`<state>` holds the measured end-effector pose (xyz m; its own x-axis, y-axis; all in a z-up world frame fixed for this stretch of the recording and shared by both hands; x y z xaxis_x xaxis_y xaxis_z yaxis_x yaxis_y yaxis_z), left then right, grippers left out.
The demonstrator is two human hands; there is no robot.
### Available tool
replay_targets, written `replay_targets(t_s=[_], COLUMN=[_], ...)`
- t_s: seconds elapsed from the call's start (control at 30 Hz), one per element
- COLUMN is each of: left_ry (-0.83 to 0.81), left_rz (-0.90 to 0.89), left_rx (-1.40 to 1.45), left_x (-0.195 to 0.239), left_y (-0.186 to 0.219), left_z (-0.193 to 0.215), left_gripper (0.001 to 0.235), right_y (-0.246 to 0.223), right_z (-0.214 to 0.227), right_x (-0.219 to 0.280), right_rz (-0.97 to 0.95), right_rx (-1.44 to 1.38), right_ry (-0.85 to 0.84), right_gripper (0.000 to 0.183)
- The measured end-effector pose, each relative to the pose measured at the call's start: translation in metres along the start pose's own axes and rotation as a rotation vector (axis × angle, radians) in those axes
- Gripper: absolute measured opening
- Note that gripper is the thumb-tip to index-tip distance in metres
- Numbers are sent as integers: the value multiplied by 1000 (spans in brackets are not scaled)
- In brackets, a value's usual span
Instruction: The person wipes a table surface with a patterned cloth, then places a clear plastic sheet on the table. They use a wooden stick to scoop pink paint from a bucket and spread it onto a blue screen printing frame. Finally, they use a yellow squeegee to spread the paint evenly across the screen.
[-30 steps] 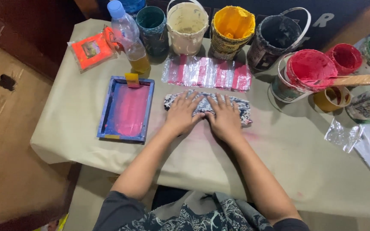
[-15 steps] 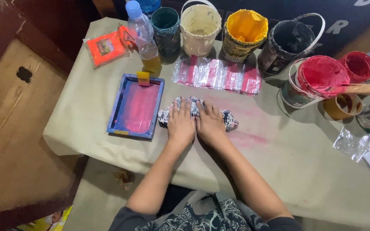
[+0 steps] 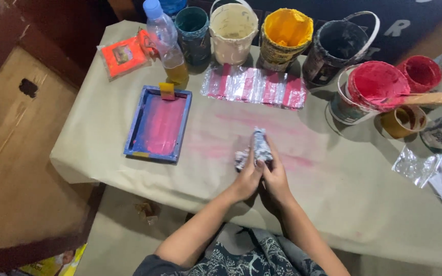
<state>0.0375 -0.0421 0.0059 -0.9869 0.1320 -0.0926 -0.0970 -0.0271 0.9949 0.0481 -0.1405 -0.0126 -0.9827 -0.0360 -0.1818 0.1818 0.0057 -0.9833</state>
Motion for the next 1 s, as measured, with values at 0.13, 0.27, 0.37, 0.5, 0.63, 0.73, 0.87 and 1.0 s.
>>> replay_targets(t_s=[0.13, 0.27, 0.37, 0.5, 0.63, 0.73, 0.87, 1.0], left_ry=[-157, -432, -536, -365, -123, -283, -307, -174], left_rz=[-10, -86, -117, -308, -578, -320, -333, -430], left_rx=[371, 588, 326, -75, -341, -559, -917, -1091], left_x=[0, -1, -5, -10, -17, -19, -23, -38], left_y=[-33, 17, 29, 27, 32, 31, -7, -32], left_z=[-51, -77, -76, -65, -50, -49, -58, -73], left_gripper=[75, 87, 93, 85, 74, 84, 99, 104], right_y=[-14, 10, -34, -20, 36, 21, -1, -9], right_z=[38, 138, 165, 164, 122, 97, 96, 103], right_x=[4, -5, -11, -28, -32, -25, -11, -8], right_rz=[66, 137, 217, 530, 582, 473, 218, 114], right_rx=[5, 47, 290, 830, 1078, 1027, 1027, 1123], right_ry=[135, 402, 519, 399, 274, 67, -106, -123], right_gripper=[71, 76, 66, 67, 59, 74, 76, 78])
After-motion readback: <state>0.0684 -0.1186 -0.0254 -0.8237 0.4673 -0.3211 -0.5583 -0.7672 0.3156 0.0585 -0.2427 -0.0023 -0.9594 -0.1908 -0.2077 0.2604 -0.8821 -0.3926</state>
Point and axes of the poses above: each hand's wrist, its own x-axis away from the middle knuckle, its own z-axis out of the back of the hand, y = z × x, the point moved 5 cm from there along -x, towards the middle knuckle, and after that the axes turned 7 degrees about y, right-handed, at the moved point
